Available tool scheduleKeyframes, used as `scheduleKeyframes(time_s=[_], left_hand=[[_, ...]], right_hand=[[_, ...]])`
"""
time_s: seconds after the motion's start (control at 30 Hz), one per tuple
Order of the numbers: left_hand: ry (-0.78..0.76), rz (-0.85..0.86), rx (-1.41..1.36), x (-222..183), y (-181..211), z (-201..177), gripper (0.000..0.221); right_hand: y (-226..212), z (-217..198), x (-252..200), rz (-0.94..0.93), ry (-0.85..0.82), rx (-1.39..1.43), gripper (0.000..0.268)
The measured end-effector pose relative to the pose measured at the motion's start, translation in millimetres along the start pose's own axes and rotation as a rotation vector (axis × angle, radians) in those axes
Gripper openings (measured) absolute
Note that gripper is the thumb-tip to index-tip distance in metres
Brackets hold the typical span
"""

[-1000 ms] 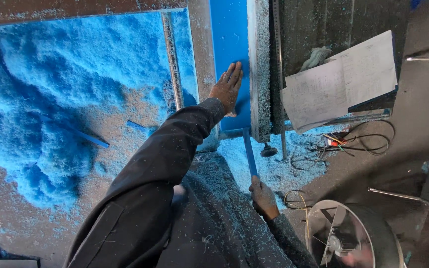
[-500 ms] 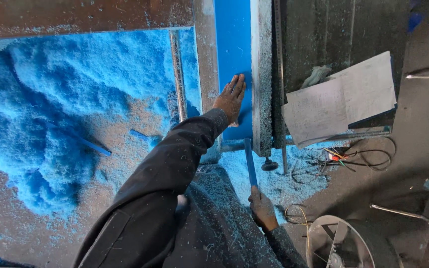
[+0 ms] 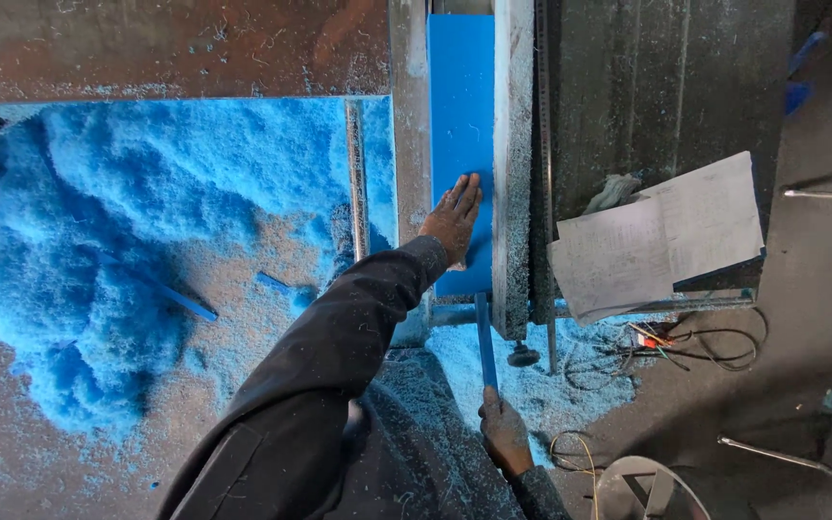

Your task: Cutting blue plastic sheets using a table saw in a manufacturing facility.

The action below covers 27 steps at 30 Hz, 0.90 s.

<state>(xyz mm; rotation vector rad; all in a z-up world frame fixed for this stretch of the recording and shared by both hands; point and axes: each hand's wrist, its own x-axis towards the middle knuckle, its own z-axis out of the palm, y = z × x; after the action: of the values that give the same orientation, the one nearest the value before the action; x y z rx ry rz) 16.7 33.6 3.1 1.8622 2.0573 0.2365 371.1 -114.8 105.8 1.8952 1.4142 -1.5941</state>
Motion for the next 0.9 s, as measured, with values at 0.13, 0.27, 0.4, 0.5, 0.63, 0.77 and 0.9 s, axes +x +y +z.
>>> scheduleKeyframes(time_s=[0.13, 0.27, 0.4, 0.5, 0.63, 0.77, 0.9], left_hand=[[0.021, -0.001, 0.061, 7, -5, 7, 0.067], [-0.014, -0.005, 0.002, 8, -4, -14, 0.067], [-0.028, -0.012, -0.033, 12, -7, -20, 0.069], [0.07, 0.001, 0.025, 20, -15, 8, 0.065], [0.023, -0.003, -0.014, 23, -17, -3, 0.066], [0.121, 0.015, 0.027, 31, -25, 11, 0.066], [0.068, 0.002, -0.046, 35, -29, 0, 0.072]], right_hand=[[0, 2, 6, -0.024, 0.028, 0.001, 0.071], [4, 5, 16, -0.004, 0.026, 0.053, 0.069], [-3, 7, 18, 0.034, 0.022, 0.084, 0.069], [-17, 7, 14, 0.043, 0.016, 0.1, 0.069], [-26, 6, 14, 0.057, 0.031, 0.043, 0.07], [-15, 9, 28, -0.067, 0.058, -0.048, 0.076], [-29, 11, 26, -0.081, 0.077, -0.044, 0.078]])
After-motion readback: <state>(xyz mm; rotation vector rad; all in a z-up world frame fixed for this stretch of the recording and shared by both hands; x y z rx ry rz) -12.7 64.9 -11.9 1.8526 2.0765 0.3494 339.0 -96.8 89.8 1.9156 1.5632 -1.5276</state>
